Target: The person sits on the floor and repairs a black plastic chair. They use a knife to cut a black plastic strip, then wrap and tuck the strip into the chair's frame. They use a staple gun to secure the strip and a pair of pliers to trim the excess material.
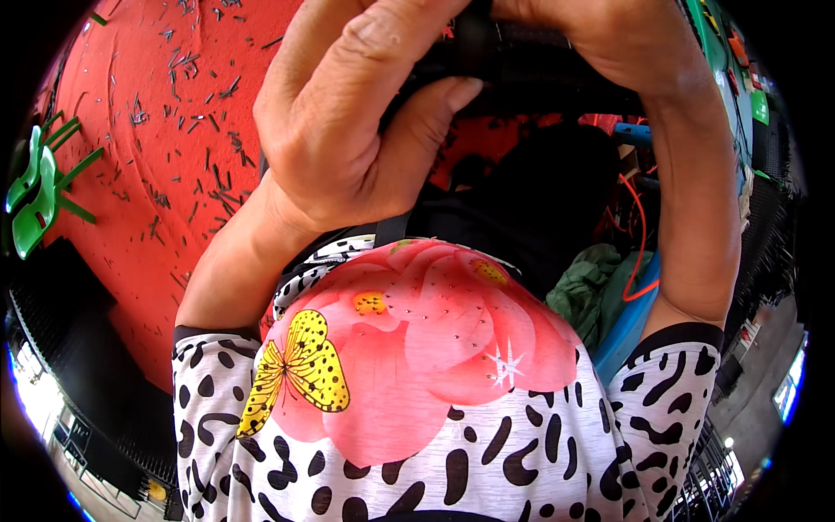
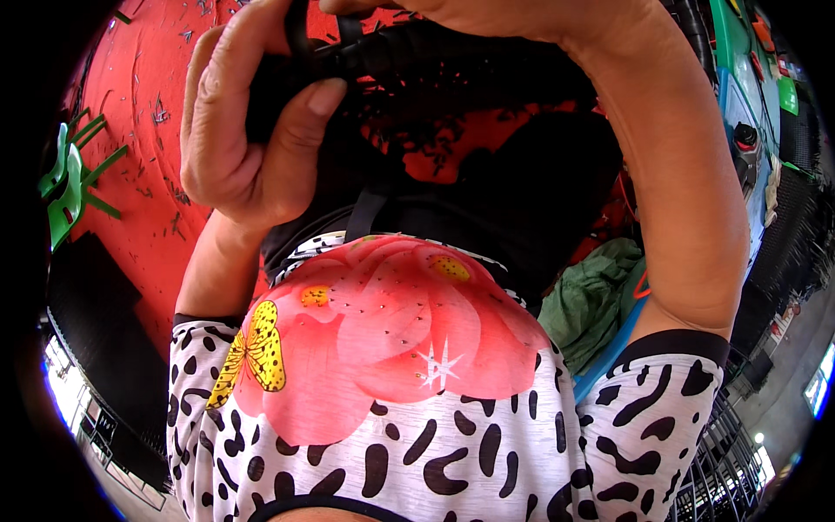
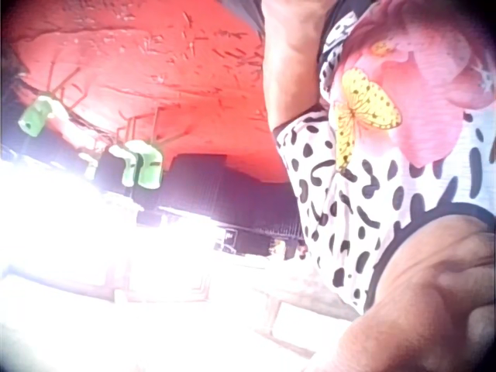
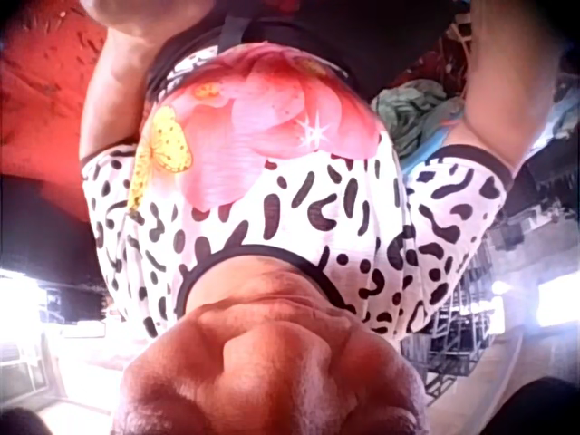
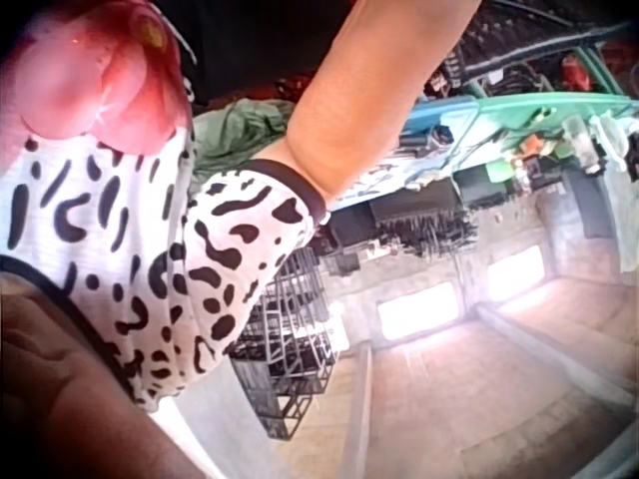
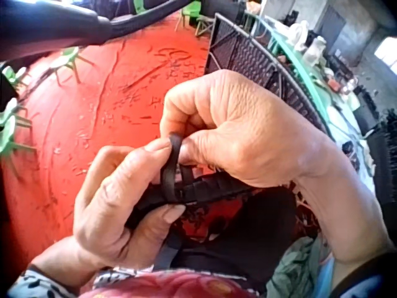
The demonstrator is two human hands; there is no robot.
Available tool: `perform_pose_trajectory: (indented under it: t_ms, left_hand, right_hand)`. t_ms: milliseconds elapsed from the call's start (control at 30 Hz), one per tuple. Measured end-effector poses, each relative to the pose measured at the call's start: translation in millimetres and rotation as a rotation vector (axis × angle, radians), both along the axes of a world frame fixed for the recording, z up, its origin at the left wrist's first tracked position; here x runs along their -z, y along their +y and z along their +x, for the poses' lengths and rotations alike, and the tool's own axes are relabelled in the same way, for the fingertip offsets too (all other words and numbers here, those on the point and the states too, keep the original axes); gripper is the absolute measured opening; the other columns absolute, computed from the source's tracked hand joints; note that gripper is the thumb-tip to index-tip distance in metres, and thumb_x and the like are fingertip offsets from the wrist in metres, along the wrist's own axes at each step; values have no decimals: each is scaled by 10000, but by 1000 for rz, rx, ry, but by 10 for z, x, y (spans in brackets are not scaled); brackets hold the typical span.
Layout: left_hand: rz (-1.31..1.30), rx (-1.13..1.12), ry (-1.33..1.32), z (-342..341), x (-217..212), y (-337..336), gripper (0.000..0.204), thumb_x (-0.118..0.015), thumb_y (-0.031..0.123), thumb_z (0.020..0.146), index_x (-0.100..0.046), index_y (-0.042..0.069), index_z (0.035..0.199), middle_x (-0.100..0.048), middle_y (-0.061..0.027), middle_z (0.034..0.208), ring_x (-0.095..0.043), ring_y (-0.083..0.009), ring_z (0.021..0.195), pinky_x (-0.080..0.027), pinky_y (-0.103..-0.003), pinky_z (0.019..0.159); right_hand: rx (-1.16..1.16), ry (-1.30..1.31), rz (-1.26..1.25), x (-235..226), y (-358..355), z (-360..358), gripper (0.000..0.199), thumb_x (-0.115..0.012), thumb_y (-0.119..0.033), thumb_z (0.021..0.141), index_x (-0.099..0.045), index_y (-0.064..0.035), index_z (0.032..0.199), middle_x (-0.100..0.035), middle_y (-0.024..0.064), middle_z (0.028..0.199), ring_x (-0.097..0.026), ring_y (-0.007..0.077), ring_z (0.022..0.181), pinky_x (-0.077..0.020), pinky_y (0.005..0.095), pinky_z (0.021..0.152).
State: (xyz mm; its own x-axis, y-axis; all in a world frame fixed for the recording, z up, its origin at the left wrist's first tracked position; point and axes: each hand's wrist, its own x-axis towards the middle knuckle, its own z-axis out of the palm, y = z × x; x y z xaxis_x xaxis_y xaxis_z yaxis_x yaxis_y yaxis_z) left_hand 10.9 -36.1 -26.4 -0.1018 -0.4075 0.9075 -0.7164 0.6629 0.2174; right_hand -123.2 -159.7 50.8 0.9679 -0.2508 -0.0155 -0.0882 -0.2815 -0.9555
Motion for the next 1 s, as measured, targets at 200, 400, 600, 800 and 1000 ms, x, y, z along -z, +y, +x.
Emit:
perform_pose_trajectory:
  t_ms: [200, 400, 600, 800, 1000]
  left_hand:
    - [62, 45, 46, -9, -40, 34, 462, -698, 52, 780, -513, -157, 1148, -613, -228, 979, -570, -239, 708, -488, -309, 612]
    - [-176, 58, 97, 93, 509, -269, 470, -699, 47, 774, -511, -154, 1154, -611, -224, 978, -565, -246, 700, -485, -312, 608]
    - [-49, 43, 51, -31, -4, -24, 418, -679, 28, 783, -538, -134, 1142, -619, -219, 952, -562, -255, 680, -480, -320, 591]
    - [89, 51, 153, -67, -39, 61, 404, -665, -16, 777, -558, -99, 1157, -584, -154, 810, -542, -214, 629, -458, -292, 546]
    - [80, 43, 148, -52, -11, 43, 378, -653, 3, 796, -560, -105, 1146, -583, -148, 799, -539, -201, 615, -455, -284, 542]
  right_hand:
    - [-66, 32, -1, -15, -57, 17, 122, -510, 103, 767, -570, 23, 836, -589, 14, 737, -522, 56, 670, -424, 193, 598]
    - [-87, -7, 10, -18, 9, 40, 144, -537, 110, 743, -582, 10, 836, -584, 10, 728, -526, 58, 693, -420, 212, 599]
    - [0, -82, -144, 18, 13, -87, 114, -584, 82, 720, -557, 6, 802, -568, 25, 694, -505, 70, 651, -410, 234, 579]
    - [175, -2, -255, -101, 165, -126, 95, -601, 77, 716, -566, 3, 764, -559, 12, 664, -511, 57, 616, -415, 219, 555]
    - [183, 125, -73, -103, 134, -75, 29, -625, 34, 791, -604, 15, 798, -600, 1, 703, -520, 41, 646, -425, 203, 573]
